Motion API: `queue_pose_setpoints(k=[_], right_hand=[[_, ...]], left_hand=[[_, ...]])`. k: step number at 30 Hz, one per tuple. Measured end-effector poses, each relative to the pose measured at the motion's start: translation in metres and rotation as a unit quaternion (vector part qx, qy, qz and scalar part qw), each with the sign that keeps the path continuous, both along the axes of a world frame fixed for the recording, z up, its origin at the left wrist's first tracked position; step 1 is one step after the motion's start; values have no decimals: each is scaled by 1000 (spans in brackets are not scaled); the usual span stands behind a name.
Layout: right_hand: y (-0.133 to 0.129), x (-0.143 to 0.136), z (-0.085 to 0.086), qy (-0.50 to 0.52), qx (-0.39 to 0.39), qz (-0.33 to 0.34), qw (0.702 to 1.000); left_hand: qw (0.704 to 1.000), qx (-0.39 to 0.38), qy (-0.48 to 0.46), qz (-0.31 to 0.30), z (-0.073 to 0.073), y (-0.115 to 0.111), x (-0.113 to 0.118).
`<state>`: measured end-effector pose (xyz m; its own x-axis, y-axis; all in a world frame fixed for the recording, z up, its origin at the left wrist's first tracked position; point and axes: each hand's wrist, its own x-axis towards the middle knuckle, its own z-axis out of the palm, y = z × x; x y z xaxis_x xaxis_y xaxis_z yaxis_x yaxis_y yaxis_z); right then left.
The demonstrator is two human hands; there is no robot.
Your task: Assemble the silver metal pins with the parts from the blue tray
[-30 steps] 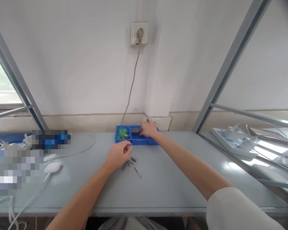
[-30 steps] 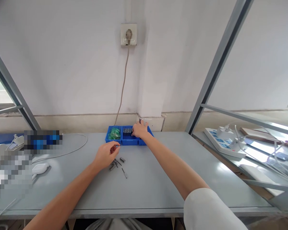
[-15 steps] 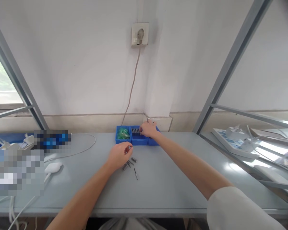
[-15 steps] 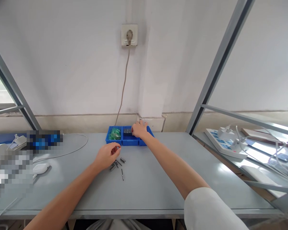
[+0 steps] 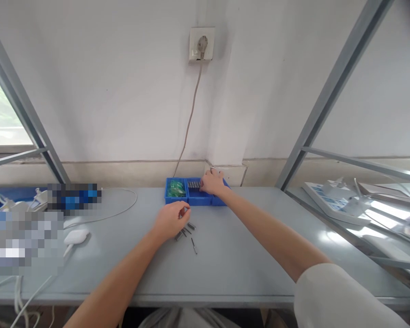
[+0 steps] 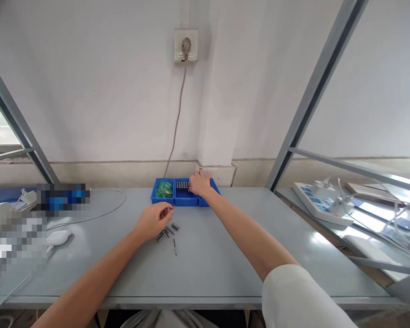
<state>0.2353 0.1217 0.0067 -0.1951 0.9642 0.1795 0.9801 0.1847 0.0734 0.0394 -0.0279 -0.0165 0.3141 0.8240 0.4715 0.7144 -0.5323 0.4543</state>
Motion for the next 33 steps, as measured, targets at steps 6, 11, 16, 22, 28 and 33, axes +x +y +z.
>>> queue_pose_setpoints(k=[6,11,16,22,28,33], right_hand=[[0,-1,1,-5,-3,-4,1000],[-1,-1,1,2,-3,-2,1000],[-2,-2,3,5,-11,-10,1000],[-36,-6,35,128,76,21,989],[-122,-10,24,277,-42,202,939],[-153,-19,-7,234,-93,201,946]], left_hand=[[1000,-1,7,-3,0,1,0],[1000,-2,8,-7,0,1,0],[1000,-8,8,-8,1,0,1],[1000,-3,18,2,2,0,1],[999,-16,46,20,8,7,-11],[992,-70,108,12,9,11,-24]])
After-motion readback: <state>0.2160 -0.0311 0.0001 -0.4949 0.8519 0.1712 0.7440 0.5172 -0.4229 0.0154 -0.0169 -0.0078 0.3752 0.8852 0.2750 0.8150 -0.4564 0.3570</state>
